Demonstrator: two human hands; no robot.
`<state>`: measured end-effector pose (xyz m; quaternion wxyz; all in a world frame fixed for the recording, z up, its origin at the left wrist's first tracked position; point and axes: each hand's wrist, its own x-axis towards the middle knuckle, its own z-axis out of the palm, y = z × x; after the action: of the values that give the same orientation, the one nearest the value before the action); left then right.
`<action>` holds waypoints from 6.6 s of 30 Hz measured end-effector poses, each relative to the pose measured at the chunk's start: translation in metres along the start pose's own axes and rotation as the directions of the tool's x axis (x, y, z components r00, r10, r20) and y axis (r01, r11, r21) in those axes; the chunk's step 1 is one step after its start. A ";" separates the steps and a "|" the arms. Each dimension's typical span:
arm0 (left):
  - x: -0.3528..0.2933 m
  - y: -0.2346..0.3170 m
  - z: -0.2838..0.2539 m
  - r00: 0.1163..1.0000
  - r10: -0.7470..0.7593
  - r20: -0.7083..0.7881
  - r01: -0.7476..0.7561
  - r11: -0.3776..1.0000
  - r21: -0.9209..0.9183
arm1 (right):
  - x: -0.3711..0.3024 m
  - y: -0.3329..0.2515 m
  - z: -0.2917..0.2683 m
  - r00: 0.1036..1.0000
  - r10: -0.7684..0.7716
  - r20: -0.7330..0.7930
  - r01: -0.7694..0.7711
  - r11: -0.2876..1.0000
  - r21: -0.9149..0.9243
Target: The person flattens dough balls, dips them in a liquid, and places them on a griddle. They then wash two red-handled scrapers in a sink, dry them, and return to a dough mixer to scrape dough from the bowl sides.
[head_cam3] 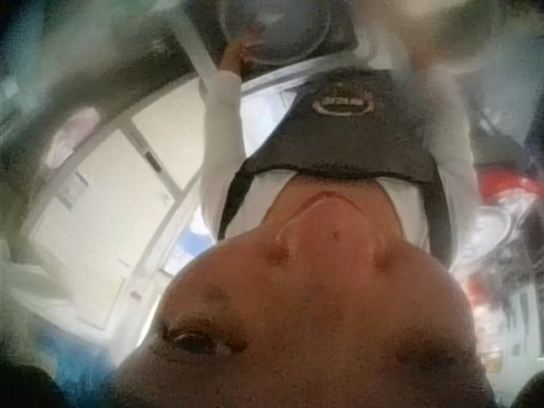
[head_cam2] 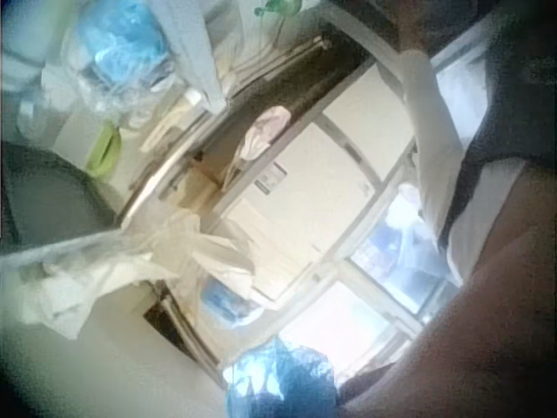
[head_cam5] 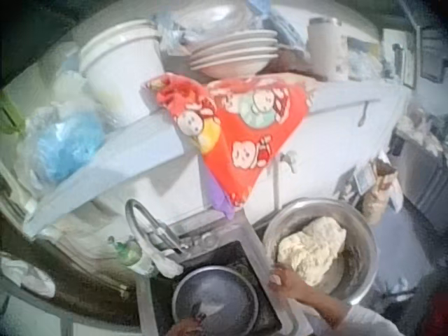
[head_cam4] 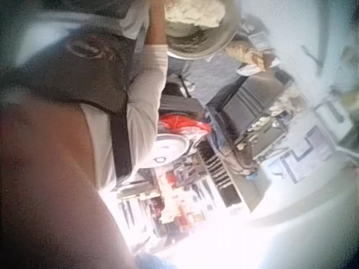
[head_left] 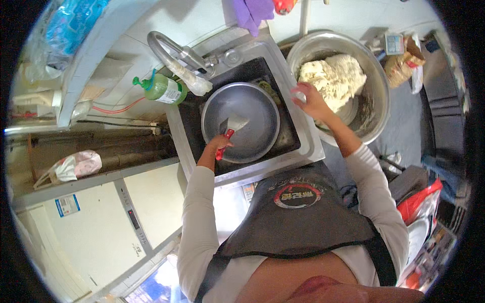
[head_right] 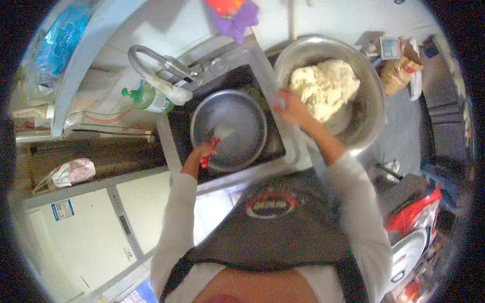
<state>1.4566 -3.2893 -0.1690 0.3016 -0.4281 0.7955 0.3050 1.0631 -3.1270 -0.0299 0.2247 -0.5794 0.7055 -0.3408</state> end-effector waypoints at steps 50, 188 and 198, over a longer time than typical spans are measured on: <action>0.012 0.345 -0.302 -0.071 -0.267 -0.961 -0.822 0.562 -0.096 | 0.237 -0.060 -0.079 0.950 -0.232 0.208 -0.189 0.100 0.977; -0.104 0.980 0.172 0.295 0.706 0.643 -0.046 0.683 -0.729 | -0.601 0.124 -0.324 -0.208 0.776 -0.595 0.321 0.629 0.708; -0.028 1.282 0.246 0.199 0.364 0.910 -0.169 0.927 -0.334 | -0.593 0.281 -0.469 -0.589 0.660 -0.467 0.384 0.737 0.557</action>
<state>0.4145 -2.5193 -0.0121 0.6295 -0.0305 0.4786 0.6113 0.6780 -2.4207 0.0284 -0.2925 0.3099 0.4499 -0.7849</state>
